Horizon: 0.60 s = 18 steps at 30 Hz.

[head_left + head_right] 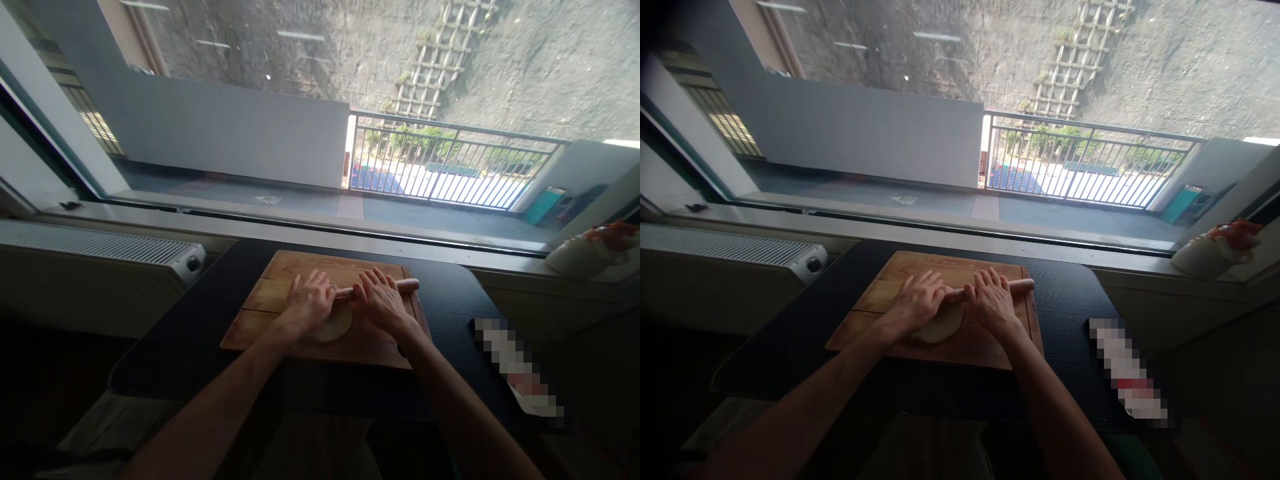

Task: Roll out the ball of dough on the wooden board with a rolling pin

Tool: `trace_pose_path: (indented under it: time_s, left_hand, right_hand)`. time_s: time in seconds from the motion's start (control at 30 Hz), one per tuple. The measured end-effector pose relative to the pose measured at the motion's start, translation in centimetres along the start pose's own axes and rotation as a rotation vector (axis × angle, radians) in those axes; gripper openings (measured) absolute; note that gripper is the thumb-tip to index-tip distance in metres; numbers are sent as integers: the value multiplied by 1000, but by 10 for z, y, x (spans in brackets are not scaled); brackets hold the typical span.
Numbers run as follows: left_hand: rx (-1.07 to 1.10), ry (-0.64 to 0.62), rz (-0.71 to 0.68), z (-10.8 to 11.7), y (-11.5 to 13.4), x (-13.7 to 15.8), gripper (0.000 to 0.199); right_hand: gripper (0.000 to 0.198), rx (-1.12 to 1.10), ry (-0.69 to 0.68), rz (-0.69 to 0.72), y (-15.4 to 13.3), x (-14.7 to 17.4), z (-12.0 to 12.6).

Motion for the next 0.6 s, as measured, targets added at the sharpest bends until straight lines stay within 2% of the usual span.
trace_pose_path:
  time_s: [0.1, 0.17, 0.23, 0.33, 0.4, 0.47, 0.53, 0.6]
  left_hand:
    - [2, 84, -93, 3, 14, 47, 47]
    - [-3, 129, -143, 6, 22, 60, 49]
    - [-10, 121, -110, 5, 20, 50, 50]
    - [-18, 56, 13, 1, 8, 5, 48]
    - [-17, 24, 55, 0, 3, -26, 46]
    - [-16, 2, 60, 1, 1, -42, 43]
    - [-13, -3, 30, 3, 3, -36, 42]
    - [-8, 4, -21, 5, 7, -11, 42]
  right_hand:
    - [49, 58, 102, 41, -8, 56, 4]
    - [51, 73, 115, 60, -10, 74, 4]
    - [51, 58, 88, 66, -7, 67, 3]
    - [47, -4, -5, 23, 5, 24, 0]
    - [44, -31, -47, -4, 12, -6, 1]
    - [43, -35, -48, -10, 15, -22, 4]
    - [43, -33, -33, -11, 12, -16, 5]
    - [43, -22, 0, -3, 5, 12, 5]
Point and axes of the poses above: each hand's wrist, its own x-axis away from the middle knuckle, its own z-axis out of the back of the hand, y = z × x, the point moved 9 cm from there along -x, towards the middle knuckle, and after that the axes turned 9 degrees about z, right-handed, at the moved point
